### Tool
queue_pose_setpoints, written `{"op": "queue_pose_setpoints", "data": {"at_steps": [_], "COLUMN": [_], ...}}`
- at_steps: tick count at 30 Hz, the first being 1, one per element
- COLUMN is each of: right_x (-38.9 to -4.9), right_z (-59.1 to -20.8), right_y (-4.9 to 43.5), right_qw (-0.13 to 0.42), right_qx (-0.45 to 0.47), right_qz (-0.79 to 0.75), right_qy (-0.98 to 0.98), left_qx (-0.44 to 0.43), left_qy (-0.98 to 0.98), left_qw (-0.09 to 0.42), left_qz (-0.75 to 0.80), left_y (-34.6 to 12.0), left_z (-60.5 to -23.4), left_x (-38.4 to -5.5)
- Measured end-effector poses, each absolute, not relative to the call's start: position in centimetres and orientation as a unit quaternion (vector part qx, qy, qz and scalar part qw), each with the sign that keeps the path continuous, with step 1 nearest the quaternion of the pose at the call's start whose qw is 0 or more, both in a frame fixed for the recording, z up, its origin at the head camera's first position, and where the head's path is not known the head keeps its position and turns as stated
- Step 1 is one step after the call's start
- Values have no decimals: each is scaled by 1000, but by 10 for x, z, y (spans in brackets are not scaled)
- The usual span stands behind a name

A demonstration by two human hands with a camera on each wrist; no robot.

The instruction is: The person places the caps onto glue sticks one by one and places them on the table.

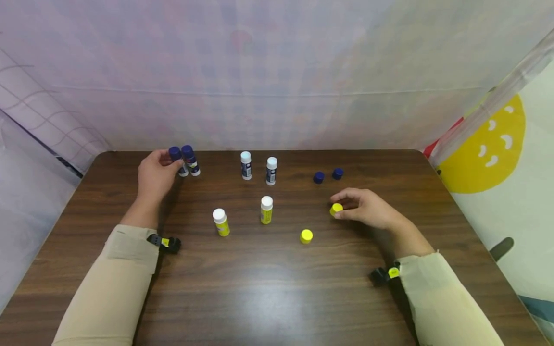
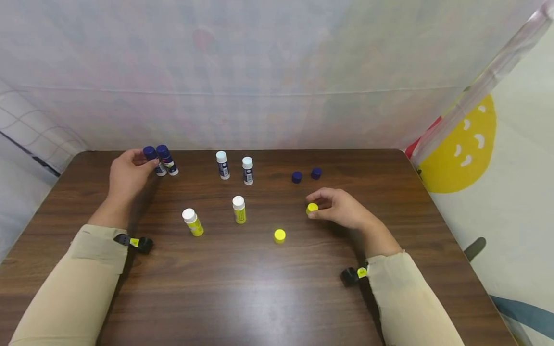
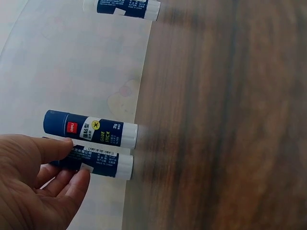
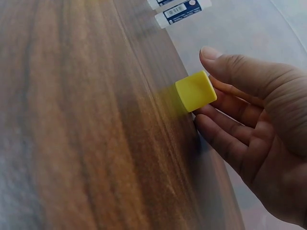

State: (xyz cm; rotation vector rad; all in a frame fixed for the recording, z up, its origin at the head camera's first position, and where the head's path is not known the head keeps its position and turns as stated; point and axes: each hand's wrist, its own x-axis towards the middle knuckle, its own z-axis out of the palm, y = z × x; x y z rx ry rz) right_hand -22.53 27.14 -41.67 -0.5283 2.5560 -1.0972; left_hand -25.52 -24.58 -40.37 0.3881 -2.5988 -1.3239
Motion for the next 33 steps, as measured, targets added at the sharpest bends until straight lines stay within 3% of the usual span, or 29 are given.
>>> {"op": "queue_pose_setpoints", "data": {"at_steps": [33], "right_x": [-227], "right_z": [-419], "right_y": [271], "right_qw": [130], "right_qx": [-199], "right_qz": [-350], "right_qy": [906], "left_qx": [135], "left_qy": [-879], "left_qw": [86], "left_qz": [-450], "left_y": [-245], "left_z": [-404], "left_x": [-255]}}
